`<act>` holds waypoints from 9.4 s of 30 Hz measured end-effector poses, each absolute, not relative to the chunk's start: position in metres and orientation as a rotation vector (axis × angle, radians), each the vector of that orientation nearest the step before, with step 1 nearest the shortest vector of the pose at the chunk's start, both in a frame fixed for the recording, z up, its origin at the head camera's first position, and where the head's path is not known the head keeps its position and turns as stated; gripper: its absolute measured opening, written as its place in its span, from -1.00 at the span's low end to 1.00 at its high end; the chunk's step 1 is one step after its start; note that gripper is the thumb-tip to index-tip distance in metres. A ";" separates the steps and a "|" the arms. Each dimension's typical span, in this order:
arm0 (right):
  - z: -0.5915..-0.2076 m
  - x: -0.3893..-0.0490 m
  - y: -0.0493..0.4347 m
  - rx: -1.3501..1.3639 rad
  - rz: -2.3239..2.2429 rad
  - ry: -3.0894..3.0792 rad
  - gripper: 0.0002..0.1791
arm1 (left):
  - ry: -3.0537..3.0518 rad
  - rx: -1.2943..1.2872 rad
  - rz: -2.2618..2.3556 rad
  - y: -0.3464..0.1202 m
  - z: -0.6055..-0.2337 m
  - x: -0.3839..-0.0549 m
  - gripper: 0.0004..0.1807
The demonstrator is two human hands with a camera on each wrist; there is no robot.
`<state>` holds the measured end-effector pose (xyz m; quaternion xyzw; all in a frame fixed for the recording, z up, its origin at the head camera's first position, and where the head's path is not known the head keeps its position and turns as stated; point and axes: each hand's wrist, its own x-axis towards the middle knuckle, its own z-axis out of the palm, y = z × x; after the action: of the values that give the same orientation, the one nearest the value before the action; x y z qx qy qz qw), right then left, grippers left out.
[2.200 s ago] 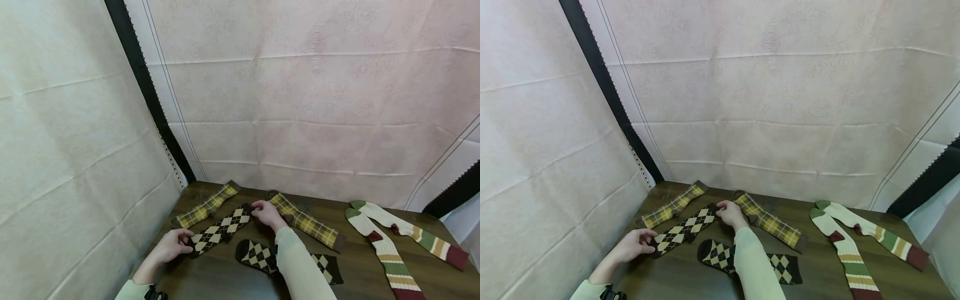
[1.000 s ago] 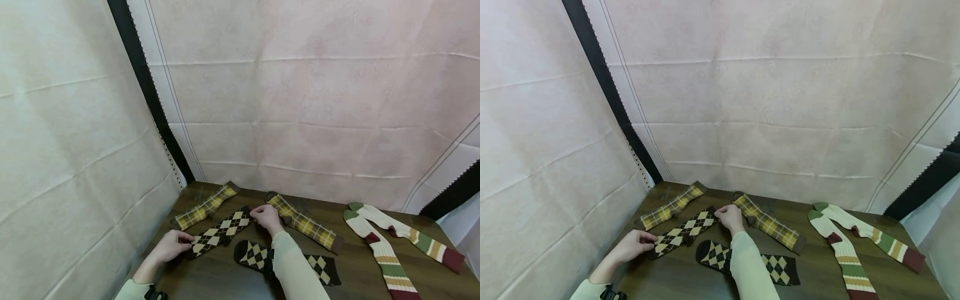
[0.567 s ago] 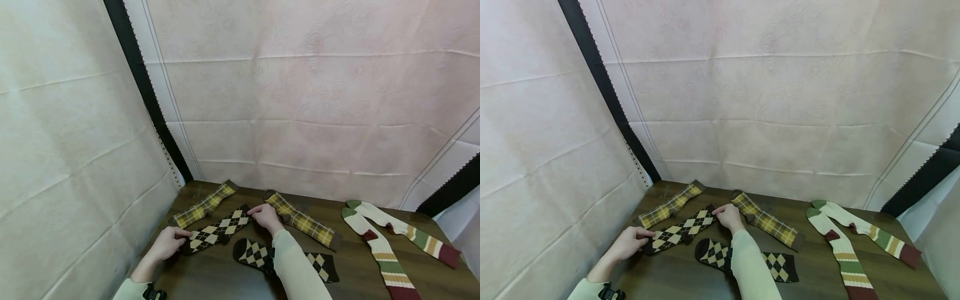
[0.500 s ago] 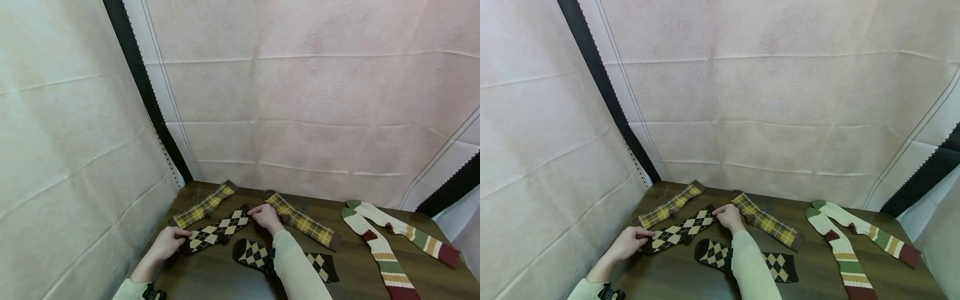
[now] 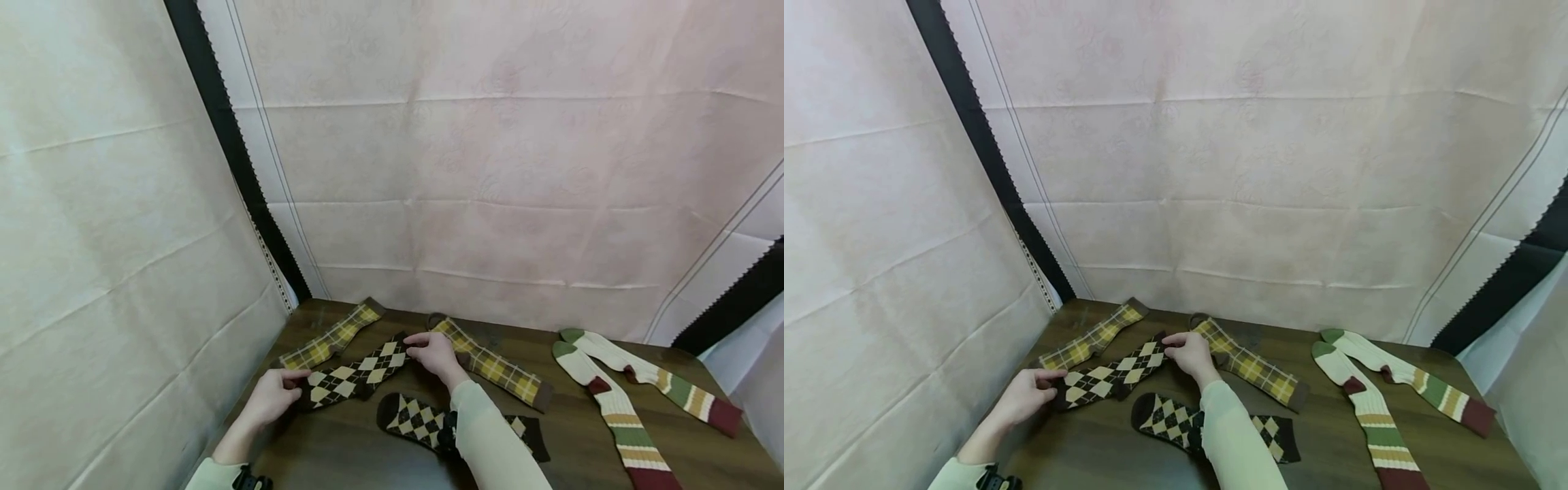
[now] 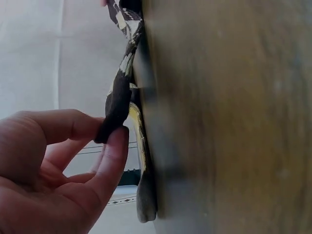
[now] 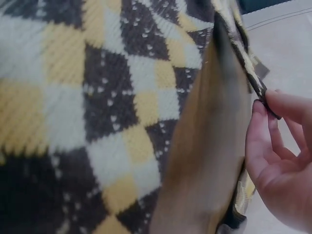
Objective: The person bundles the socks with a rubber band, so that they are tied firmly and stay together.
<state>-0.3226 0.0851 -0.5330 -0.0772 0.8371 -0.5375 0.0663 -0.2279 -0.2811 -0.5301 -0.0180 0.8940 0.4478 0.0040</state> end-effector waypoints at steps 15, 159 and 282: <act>-0.527 -0.302 0.125 -0.355 -1.708 2.468 -0.75 | 2.863 -0.101 1.574 -0.268 -0.523 -0.234 -0.74; -0.536 -0.177 0.316 -0.159 -1.325 2.473 -0.80 | 2.383 0.357 1.517 -0.124 -0.537 -0.222 -0.80; -0.531 -0.230 0.314 -0.016 -1.179 2.861 -0.65 | 2.479 0.392 1.535 -0.065 -0.535 -0.334 -0.72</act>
<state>-0.2301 0.3135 -0.5310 -0.0053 0.9243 -0.3808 0.0235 -0.3339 -0.0650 -0.5348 0.1326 0.8384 0.5191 0.0998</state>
